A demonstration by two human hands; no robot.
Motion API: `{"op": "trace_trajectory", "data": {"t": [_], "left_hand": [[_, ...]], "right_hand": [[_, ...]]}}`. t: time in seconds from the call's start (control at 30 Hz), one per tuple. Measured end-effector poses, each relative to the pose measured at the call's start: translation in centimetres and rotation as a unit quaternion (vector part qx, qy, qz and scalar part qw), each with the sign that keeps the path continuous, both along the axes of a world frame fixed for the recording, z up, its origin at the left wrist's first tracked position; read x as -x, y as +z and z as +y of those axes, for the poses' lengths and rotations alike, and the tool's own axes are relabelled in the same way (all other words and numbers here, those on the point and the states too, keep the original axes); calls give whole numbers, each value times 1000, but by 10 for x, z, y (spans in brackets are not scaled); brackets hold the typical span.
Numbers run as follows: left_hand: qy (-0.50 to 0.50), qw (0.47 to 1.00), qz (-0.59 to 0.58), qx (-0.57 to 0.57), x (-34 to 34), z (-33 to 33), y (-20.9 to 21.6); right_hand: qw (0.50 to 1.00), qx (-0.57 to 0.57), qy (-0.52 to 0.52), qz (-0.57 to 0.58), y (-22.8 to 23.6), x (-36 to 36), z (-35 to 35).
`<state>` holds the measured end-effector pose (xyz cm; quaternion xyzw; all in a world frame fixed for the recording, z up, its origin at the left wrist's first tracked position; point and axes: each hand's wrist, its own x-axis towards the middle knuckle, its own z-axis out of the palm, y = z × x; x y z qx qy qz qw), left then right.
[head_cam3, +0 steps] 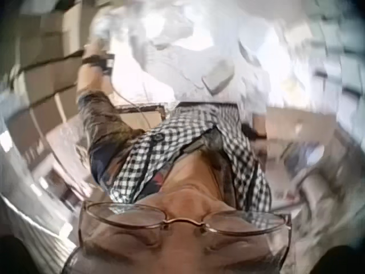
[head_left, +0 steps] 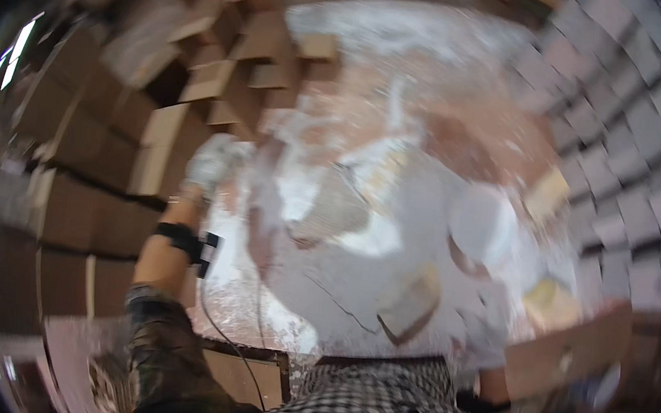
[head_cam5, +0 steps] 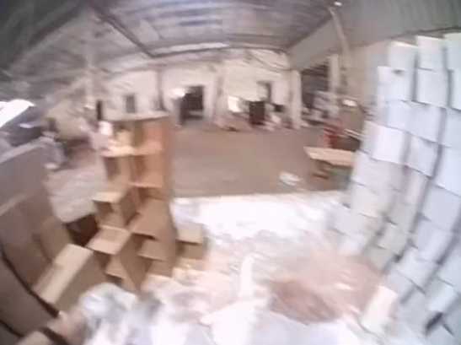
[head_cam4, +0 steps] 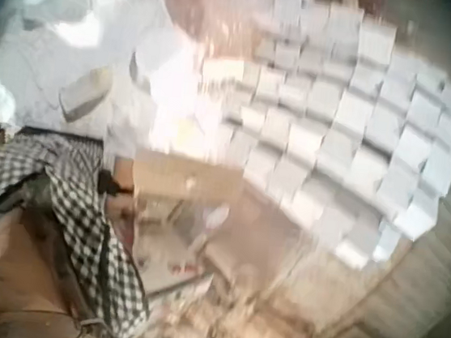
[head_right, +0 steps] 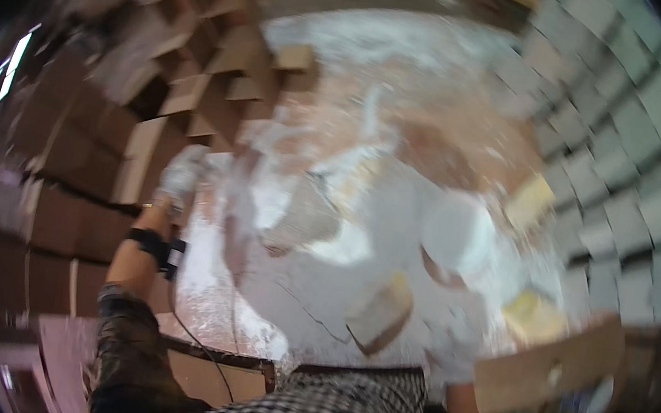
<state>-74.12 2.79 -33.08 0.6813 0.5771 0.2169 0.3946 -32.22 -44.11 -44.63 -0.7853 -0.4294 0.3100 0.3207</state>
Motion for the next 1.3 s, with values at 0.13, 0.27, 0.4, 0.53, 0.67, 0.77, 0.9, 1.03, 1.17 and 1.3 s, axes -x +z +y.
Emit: {"op": "trace_trajectory", "data": {"t": [0.13, 0.27, 0.4, 0.53, 0.67, 0.77, 0.9, 1.03, 1.17, 1.3], "left_hand": [[86, 986, -81, -116, 26, 70, -19], [123, 973, -159, -113, 27, 120, -37], [104, 987, -32, -121, -19, 111, -21], [124, 977, 87, -150, 12, 164, -49], [258, 954, 37, -146, 13, 190, -74], [212, 953, 97, -192, 2, 177, -75], [180, 931, 78, -307, 7, 147, -52], [123, 964, -109, -210, -26, 57, -3], [26, 986, -145, -76, -52, -68, 26], [-35, 982, -168, 74, -61, -172, 0]], "right_hand": [[997, -48, 8, 64, 23, 50, 40], [999, -19, -7, -27, 93, 106, 88], [943, 296, 45, -148, 77, 144, 123], [980, 132, -142, -42, 15, 140, 120], [970, 83, -221, 65, 36, 130, 125], [951, 24, -251, 180, 29, 119, 103], [854, -94, -241, 450, 65, 109, 99], [763, -145, -219, 591, 54, 81, 76], [740, -169, -252, 601, 24, 59, 62], [623, -189, -201, 732, -20, 28, 56]]}}
